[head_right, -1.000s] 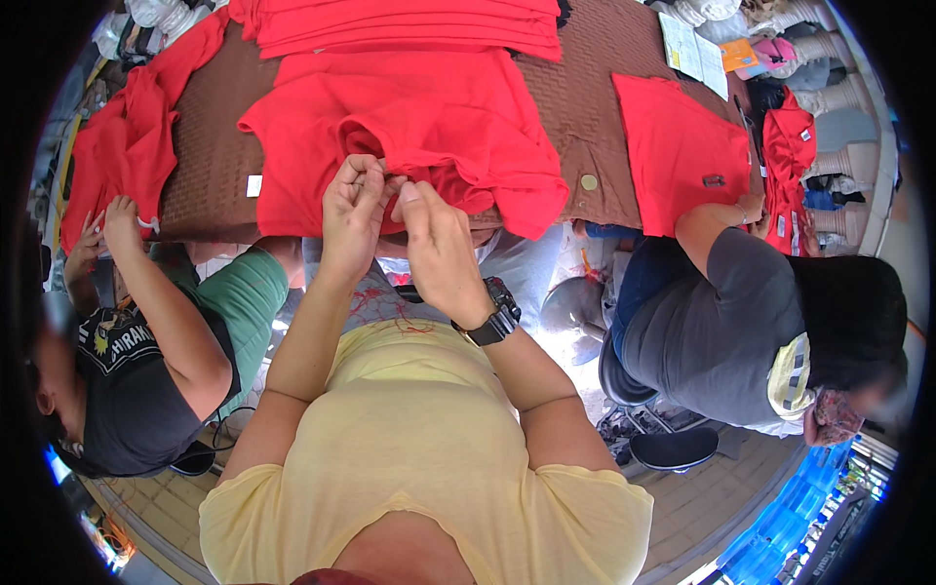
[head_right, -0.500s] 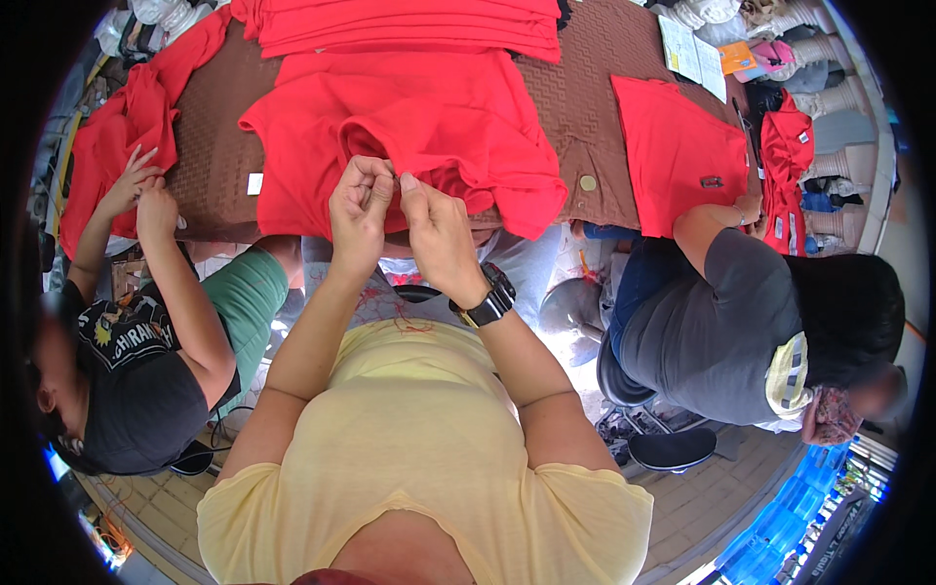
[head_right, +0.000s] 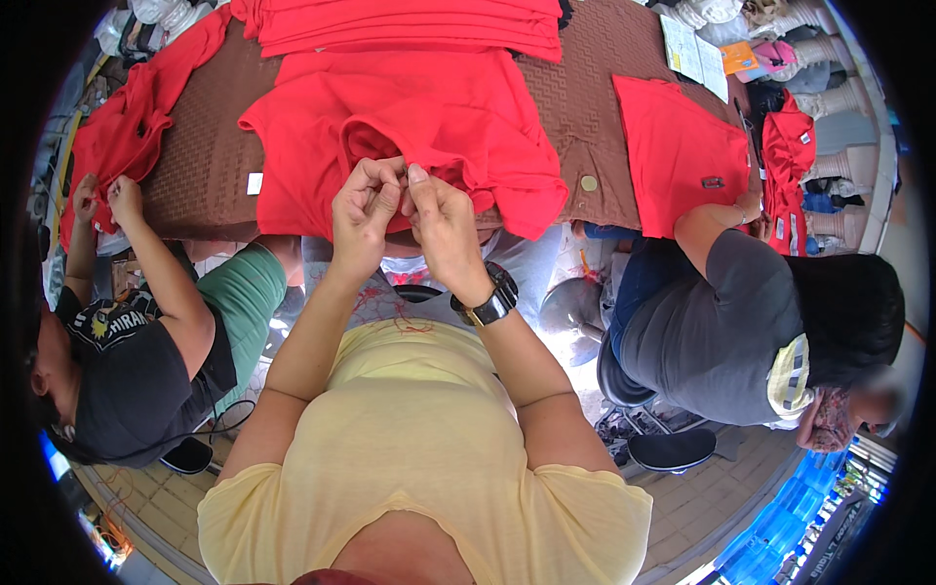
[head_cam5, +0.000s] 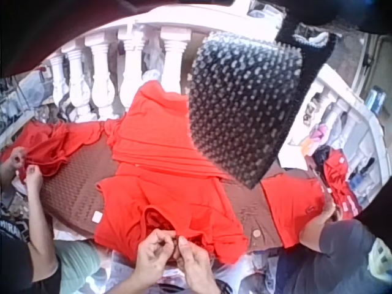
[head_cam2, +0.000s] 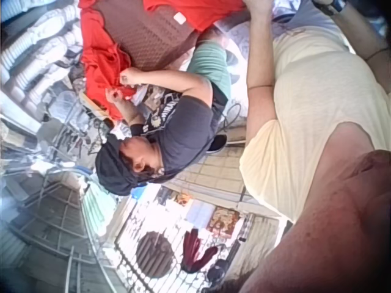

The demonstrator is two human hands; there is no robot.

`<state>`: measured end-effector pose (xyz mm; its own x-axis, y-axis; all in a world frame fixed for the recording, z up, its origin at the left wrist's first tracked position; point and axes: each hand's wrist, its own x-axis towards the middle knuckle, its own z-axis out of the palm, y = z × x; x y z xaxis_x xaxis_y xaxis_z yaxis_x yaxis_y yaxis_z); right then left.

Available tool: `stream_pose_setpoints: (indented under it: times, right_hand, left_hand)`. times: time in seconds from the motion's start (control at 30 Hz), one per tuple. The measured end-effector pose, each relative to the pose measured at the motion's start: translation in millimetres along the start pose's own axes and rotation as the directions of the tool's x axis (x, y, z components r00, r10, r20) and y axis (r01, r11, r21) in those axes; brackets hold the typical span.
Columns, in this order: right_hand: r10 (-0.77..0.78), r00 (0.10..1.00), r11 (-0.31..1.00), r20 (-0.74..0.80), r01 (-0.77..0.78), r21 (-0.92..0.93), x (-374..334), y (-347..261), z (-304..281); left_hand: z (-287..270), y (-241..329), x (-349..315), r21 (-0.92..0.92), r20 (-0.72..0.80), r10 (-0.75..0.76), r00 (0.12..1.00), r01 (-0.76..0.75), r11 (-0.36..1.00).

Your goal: The person trims loose threads from red shirts using a small pair of snips at a workstation with others.

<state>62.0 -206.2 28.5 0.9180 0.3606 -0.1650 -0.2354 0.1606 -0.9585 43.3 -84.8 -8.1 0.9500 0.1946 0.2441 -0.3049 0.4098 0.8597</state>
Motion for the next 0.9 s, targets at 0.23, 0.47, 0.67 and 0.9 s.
stream_pose_setpoints:
  times: [0.23,0.47,0.67,0.9]
  right_hand:
    - [0.042,0.998,0.998,0.037,-0.044,0.039,2,5,-4]
    - [-0.306,0.952,0.926,0.017,0.302,-0.227,3,-30,-25]
    - [-0.326,0.943,0.826,0.070,0.320,-0.463,38,0,-50]
    - [-0.332,0.943,0.858,-0.012,0.296,-0.420,38,-1,-43]
  left_hand:
    - [-2,-8,-3,0.071,0.005,0.032,0.999,-0.033,0.997]
    - [-14,0,2,-0.177,-0.087,-0.113,0.990,0.097,0.979]
    - [-34,8,-14,0.173,-0.222,-0.155,0.963,0.195,0.965]
    - [-22,41,-21,0.715,0.047,-0.149,0.988,0.071,0.695]
